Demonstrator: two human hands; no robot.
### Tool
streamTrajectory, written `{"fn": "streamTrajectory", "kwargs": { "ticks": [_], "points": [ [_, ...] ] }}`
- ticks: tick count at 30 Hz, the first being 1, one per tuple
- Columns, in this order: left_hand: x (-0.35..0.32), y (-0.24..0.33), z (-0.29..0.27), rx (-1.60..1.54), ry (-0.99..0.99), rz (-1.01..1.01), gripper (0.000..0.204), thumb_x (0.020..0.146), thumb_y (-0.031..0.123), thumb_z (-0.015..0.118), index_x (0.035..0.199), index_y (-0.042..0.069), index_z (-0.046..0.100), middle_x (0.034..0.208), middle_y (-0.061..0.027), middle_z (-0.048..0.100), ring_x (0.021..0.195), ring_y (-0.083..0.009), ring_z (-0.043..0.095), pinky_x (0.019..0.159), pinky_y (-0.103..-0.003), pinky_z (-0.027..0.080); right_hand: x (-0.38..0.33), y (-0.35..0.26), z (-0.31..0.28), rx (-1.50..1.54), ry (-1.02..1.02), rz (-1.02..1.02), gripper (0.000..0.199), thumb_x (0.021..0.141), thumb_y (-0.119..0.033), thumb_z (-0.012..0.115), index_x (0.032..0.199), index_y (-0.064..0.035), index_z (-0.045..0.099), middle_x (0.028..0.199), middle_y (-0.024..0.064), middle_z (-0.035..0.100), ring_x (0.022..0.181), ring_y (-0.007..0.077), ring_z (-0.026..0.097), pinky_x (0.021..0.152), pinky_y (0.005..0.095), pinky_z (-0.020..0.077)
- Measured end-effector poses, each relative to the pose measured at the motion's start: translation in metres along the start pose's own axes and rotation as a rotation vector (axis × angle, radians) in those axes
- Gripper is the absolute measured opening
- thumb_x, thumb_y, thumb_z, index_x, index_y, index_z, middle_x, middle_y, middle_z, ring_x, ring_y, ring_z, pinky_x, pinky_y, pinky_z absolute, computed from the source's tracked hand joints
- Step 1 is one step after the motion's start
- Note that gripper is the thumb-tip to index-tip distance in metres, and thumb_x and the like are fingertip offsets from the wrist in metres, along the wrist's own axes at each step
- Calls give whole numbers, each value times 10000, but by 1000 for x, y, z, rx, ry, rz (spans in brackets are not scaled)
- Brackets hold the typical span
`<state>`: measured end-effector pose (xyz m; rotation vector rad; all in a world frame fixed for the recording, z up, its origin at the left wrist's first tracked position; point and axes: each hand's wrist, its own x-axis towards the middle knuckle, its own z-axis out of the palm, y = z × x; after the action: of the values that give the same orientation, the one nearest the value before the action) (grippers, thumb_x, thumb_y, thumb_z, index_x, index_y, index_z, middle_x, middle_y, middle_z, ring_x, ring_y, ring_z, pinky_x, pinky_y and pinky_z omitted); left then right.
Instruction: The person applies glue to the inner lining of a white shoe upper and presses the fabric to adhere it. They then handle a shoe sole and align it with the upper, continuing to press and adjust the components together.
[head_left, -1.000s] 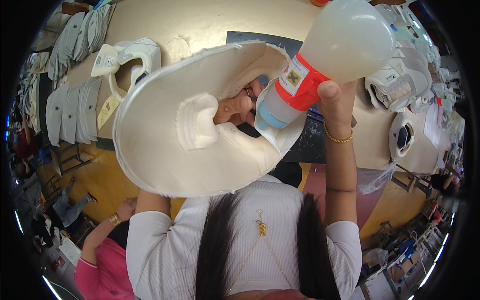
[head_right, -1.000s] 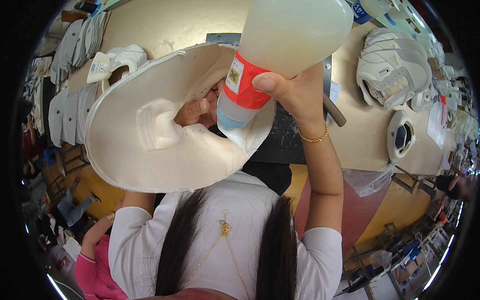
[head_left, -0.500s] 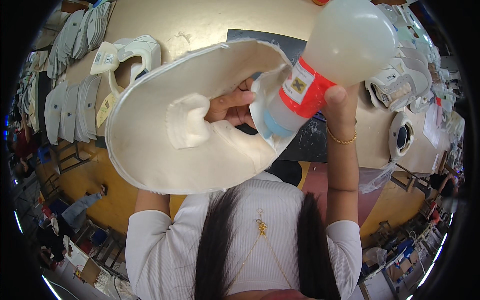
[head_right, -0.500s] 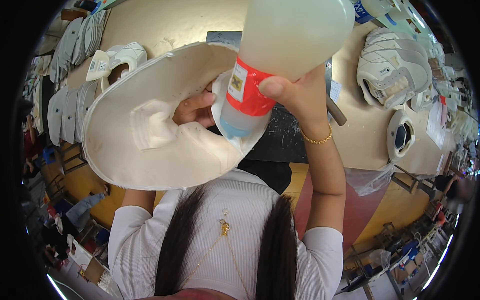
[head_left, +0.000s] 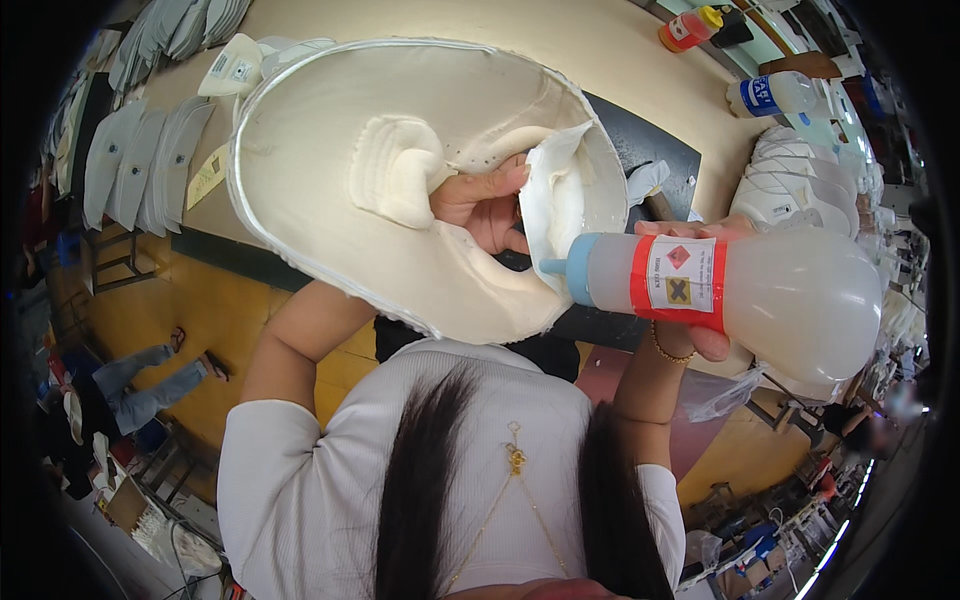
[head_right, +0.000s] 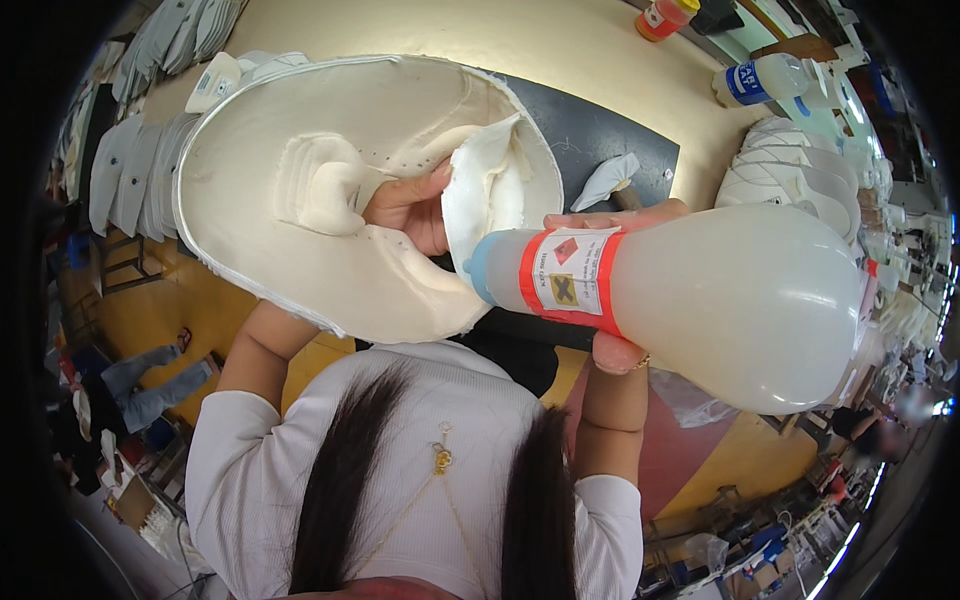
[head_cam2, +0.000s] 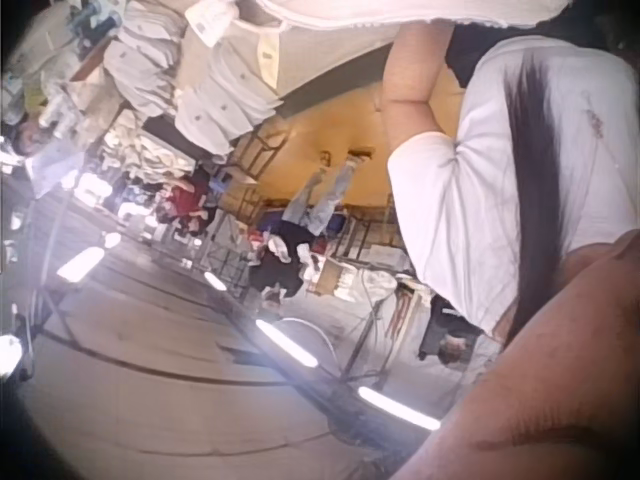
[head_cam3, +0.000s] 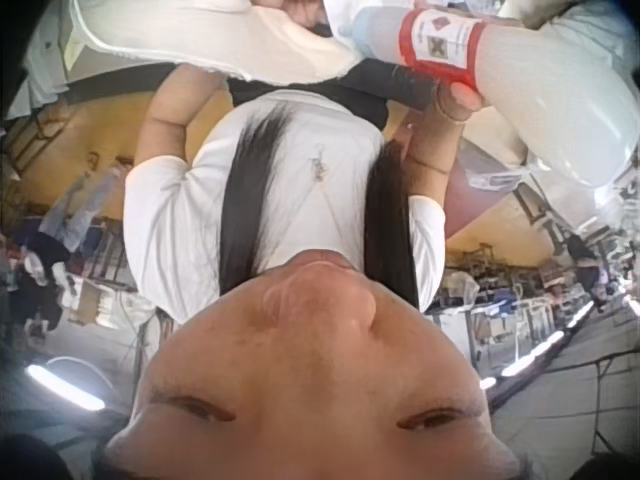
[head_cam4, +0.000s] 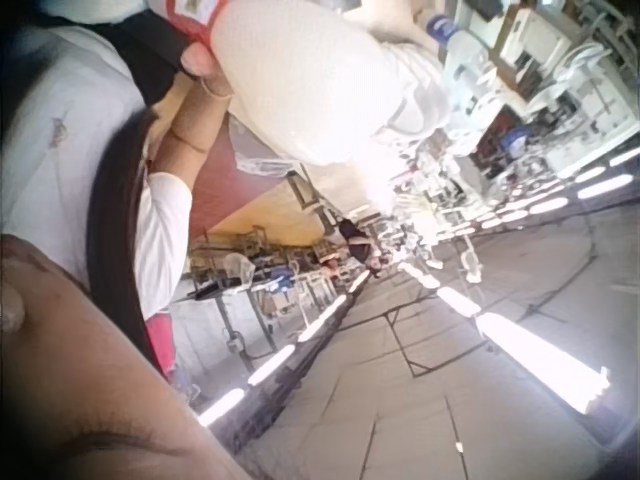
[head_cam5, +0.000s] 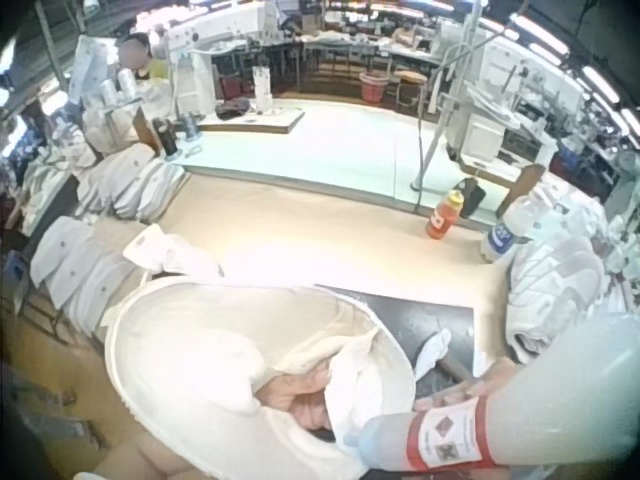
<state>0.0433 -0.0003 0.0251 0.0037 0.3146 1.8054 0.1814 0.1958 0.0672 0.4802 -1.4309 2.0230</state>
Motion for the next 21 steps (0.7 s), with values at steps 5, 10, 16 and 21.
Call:
{"fn": "streamTrajectory", "kwargs": {
  "ticks": [5, 10, 16, 21],
  "points": [
    [-1, -3, 5, 38, 22, -23, 537, 986, 198, 536, 1455, 41, 329, 1441, -151, 436, 1336, -289, 445, 1099, -505, 413, 9, 6, 5, -139, 33, -72, 968, 617, -585, 852, 1248, 33, 456, 1099, 139, 577, 977, 369, 678, 830, 432, 580],
    [-1, -3, 12, 93, 46, -56, 541, 998, 204, 512, 1466, 40, 298, 1421, -140, 449, 1305, -292, 477, 1009, -516, 499, 20, 1, 5, -269, -42, -120, 943, 651, -560, 837, 1267, 44, 457, 1109, 147, 583, 987, 383, 671, 836, 462, 574],
    [0, -10, -12, -3, -122, -76, 516, 1015, 210, 474, 1462, 34, 285, 1362, -137, 488, 1212, -291, 562, 910, -504, 569, 24, 2, -14, -466, -196, -156, 921, 771, -653, 671, 1309, 50, 414, 1248, 132, 467, 1021, 477, 630, 883, 599, 550],
    [2, -13, -19, -29, -262, -66, 500, 1020, 218, 458, 1454, 31, 293, 1332, -125, 515, 1170, -283, 594, 906, -504, 571, 22, 3, -3, -675, 30, -127, 945, 757, -679, 663, 1316, 37, 404, 1252, 132, 476, 1068, 434, 617, 896, 627, 539]
  ]
}}
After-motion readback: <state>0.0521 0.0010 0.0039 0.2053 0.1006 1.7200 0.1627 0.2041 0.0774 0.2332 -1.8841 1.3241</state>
